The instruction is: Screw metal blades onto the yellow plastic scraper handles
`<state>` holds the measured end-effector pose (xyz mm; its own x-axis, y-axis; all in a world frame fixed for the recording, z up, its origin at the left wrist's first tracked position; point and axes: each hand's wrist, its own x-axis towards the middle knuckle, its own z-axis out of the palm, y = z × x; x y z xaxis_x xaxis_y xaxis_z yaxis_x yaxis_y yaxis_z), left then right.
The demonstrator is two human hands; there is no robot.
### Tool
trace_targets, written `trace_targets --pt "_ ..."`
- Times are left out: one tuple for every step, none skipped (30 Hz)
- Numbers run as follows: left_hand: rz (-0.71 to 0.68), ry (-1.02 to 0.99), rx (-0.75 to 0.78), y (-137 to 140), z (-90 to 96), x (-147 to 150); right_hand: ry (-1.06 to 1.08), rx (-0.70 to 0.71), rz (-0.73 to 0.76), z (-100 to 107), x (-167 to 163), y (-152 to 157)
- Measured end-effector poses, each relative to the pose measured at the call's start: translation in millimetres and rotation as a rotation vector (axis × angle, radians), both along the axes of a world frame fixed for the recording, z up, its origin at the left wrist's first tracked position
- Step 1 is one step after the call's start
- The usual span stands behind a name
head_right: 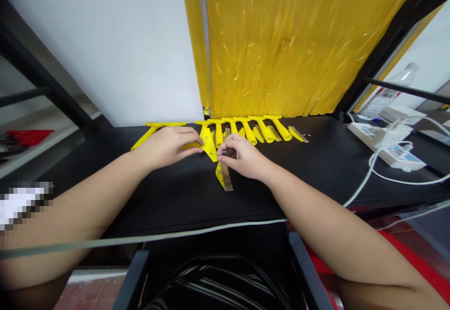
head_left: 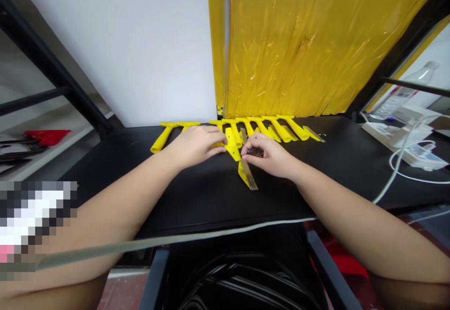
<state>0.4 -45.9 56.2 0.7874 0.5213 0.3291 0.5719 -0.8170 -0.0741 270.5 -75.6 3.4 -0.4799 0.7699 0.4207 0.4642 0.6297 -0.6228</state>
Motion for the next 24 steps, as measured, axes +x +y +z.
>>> trace_targets --pt "0.015 -0.014 0.003 3.2 0.0 -2.9 -0.049 -0.037 0.023 0.4 0.7 -0.7" --pt "0.032 -0.026 0.003 6.3 -0.2 -5.7 -0.096 -0.071 0.048 0.7 0.9 -1.7" --pt "0.048 -0.032 0.001 9.1 -0.5 -8.1 -0.137 -0.099 0.071 0.9 0.7 -2.9" --pt "0.064 -0.035 -0.003 11.4 -0.9 -10.0 -0.168 -0.119 0.087 1.2 0.1 -4.1" --pt "0.076 -0.034 -0.007 13.2 -1.3 -11.4 -0.190 -0.130 0.096 1.4 -0.6 -5.1" --pt "0.085 -0.034 -0.010 14.3 -1.7 -12.1 -0.204 -0.137 0.100 1.7 -1.3 -5.9" --pt "0.088 -0.035 -0.012 14.9 -1.8 -12.4 -0.214 -0.141 0.103 1.8 -1.8 -6.2" --pt "0.089 -0.040 -0.014 15.0 -1.8 -12.2 -0.218 -0.142 0.104 1.7 -1.9 -6.1" --pt "0.088 -0.048 -0.015 14.7 -1.6 -11.8 -0.214 -0.140 0.102 1.3 -1.7 -5.6" --pt "0.086 -0.060 -0.017 14.2 -1.3 -11.3 -0.200 -0.137 0.096 0.8 -1.1 -4.8" --pt "0.086 -0.077 -0.021 13.6 -0.9 -10.7 -0.177 -0.139 0.086 0.0 -0.3 -3.6" --pt "0.089 -0.099 -0.027 12.8 -0.6 -10.0 -0.144 -0.147 0.069 -1.0 0.7 -2.3" --pt "0.092 -0.131 -0.041 12.0 -0.6 -9.2 -0.102 -0.164 0.045 -2.0 1.7 -0.9" --pt "0.097 -0.174 -0.065 11.2 -1.0 -8.1 -0.051 -0.186 0.017 -2.9 2.5 0.5" --pt "0.104 -0.232 -0.099 10.3 -1.8 -6.6 0.003 -0.211 -0.010 -3.6 3.1 1.7" --pt "0.112 -0.303 -0.145 9.3 -3.1 -4.5 0.060 -0.236 -0.031 -4.1 3.2 2.6" --pt "0.116 -0.391 -0.200 8.4 -4.8 -1.5 0.114 -0.262 -0.043 -4.2 2.7 3.0" --pt "0.118 -0.492 -0.262 7.3 -6.9 2.3 0.165 -0.287 -0.043 -4.0 1.6 2.9" --pt "0.115 -0.603 -0.328 6.2 -9.2 7.1 0.212 -0.314 -0.031 -3.6 -0.3 2.2" --pt "0.107 -0.722 -0.393 5.1 -11.6 12.9 0.256 -0.343 -0.010 -3.0 -2.8 1.0" --pt "0.097 -0.834 -0.462 3.9 -13.9 19.4 0.299 -0.375 0.016 -2.3 -5.8 -0.6" --pt "0.091 -0.940 -0.519 2.6 -16.0 26.7 0.342 -0.409 0.044 -1.7 -9.2 -2.5" --pt "0.088 -1.040 -0.564 1.2 -17.8 34.6 0.381 -0.444 0.072 -1.3 -12.7 -4.3" --pt "0.081 -1.127 -0.602 -0.2 -19.1 42.8 0.418 -0.480 0.098 -1.2 -16.1 -5.9"
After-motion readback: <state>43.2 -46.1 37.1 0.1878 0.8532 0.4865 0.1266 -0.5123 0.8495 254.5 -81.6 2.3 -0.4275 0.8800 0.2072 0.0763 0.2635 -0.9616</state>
